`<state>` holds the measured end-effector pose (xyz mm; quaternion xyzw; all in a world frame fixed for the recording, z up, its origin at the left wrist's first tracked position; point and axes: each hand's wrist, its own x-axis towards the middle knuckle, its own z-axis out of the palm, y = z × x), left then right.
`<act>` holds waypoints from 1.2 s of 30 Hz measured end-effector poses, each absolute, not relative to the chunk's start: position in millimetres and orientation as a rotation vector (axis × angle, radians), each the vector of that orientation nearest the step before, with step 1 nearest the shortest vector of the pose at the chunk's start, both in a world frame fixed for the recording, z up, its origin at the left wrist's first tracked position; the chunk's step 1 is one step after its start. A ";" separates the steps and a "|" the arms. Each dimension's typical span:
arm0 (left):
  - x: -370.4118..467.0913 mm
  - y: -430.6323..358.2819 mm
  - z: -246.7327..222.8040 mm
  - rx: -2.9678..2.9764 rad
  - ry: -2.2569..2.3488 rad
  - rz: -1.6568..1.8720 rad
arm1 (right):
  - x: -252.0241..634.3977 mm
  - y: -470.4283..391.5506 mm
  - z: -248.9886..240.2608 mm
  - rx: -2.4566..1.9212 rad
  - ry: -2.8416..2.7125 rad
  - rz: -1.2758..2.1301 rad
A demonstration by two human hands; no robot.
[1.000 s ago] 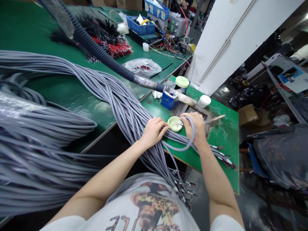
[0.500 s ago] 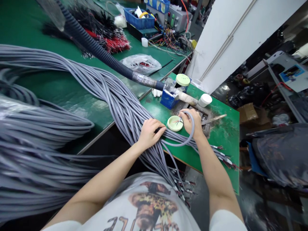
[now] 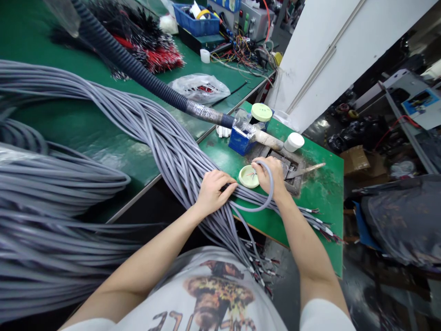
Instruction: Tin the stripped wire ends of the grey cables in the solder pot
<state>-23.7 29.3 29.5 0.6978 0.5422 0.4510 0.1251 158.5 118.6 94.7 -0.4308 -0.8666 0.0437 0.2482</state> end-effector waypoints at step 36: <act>-23.4 30.5 27.1 2.051 1.587 1.322 | 238.7 184.2 101.3 -1.355 -2.231 -0.192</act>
